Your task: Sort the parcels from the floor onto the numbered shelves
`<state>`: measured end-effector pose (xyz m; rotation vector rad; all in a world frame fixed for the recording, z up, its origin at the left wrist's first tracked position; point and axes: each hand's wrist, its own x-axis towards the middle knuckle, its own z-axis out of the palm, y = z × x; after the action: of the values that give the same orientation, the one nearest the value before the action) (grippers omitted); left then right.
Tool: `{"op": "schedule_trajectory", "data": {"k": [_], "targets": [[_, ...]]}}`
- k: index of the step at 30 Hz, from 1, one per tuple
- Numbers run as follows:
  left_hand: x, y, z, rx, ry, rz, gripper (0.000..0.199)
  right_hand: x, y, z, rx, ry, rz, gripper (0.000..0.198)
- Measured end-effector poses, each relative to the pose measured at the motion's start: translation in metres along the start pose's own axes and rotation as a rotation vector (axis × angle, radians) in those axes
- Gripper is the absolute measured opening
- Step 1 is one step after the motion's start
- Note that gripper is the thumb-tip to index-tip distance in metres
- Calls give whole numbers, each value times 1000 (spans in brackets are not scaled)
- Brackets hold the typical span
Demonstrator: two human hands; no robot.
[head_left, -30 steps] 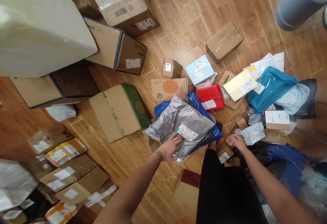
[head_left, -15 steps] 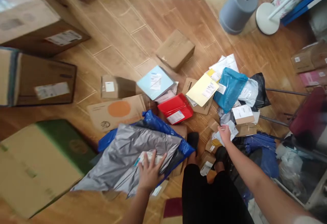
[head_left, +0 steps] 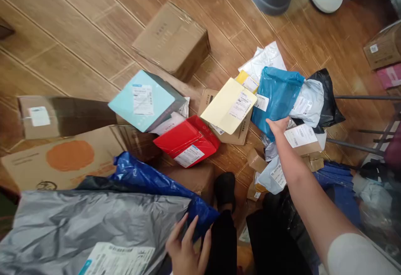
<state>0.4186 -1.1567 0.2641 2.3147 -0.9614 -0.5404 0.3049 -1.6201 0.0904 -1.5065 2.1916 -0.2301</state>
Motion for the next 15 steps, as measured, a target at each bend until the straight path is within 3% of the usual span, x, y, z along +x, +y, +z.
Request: {"op": "schedule_trajectory", "data": {"k": [2, 4, 7, 9, 11, 13, 15], "targets": [[9, 15, 13, -73, 10, -57, 44, -19, 8, -15, 63, 1, -14, 121], [11, 26, 21, -210, -40, -198, 45, -48, 24, -44, 185, -44, 15, 109], [8, 46, 30, -571, -87, -583, 57, -109, 58, -104, 472, -227, 183, 83], [10, 68, 31, -887, -118, -906, 71, -154, 78, -146, 633, -362, 374, 67], [16, 98, 29, -1212, -217, -1140, 82, -197, 90, -181, 711, -472, 564, 58], [22, 132, 21, -1447, -289, -1243, 91, -234, 93, -208, 735, -550, 692, 55], [24, 162, 9, -1533, -197, -1287, 100, -260, 92, -232, 714, -601, 688, 54]]}}
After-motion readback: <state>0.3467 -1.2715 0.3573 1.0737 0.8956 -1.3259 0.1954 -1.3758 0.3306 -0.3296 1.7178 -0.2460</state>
